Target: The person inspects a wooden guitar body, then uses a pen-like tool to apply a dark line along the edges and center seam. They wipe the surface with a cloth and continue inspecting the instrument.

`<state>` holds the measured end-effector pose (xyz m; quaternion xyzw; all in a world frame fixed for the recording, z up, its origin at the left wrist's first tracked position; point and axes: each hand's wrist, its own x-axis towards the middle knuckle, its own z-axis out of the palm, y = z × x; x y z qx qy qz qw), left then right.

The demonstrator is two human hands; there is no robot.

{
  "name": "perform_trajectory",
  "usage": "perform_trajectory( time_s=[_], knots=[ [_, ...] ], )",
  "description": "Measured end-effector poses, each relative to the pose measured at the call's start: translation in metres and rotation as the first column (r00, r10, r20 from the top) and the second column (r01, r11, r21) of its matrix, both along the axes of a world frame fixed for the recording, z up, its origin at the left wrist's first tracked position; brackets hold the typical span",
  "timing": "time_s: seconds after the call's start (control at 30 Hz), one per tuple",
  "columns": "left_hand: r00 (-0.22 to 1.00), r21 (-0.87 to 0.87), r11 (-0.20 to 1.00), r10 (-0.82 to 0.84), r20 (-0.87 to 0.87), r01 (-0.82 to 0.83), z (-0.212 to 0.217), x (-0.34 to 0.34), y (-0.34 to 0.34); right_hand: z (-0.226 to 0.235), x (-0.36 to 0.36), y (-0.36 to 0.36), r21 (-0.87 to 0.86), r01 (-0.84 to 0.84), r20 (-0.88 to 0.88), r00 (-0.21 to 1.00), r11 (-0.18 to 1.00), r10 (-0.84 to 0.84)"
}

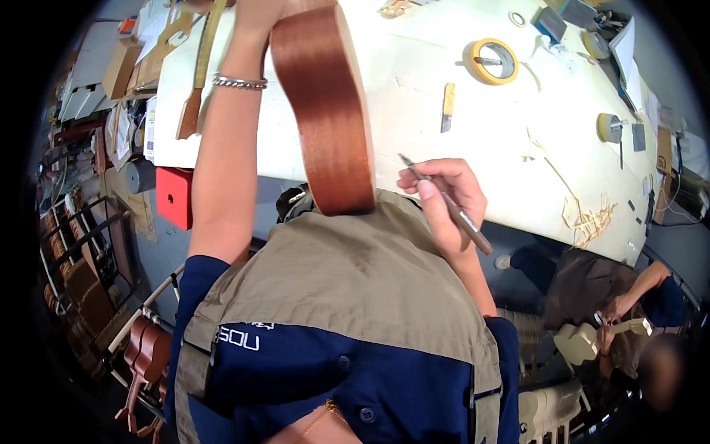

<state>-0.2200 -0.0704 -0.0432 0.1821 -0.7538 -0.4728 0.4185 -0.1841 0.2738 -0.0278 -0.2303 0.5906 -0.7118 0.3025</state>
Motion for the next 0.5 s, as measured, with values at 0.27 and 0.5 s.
perform_trajectory(
  time_s=[0.27, 0.5],
  knots=[
    [0.996, -0.104, 0.991, -0.081, -0.020, 0.079, 0.042, 0.008, 0.040, 0.009, 0.016, 0.002, 0.128, -0.063, 0.094, 0.994, 0.990, 0.052],
    [0.998, -0.096, 0.993, -0.059, 0.031, 0.062, 0.048, 0.013, 0.044, -0.002, 0.020, 0.009, 0.251, -0.092, -0.120, 0.985, 0.963, 0.126]
  ],
)
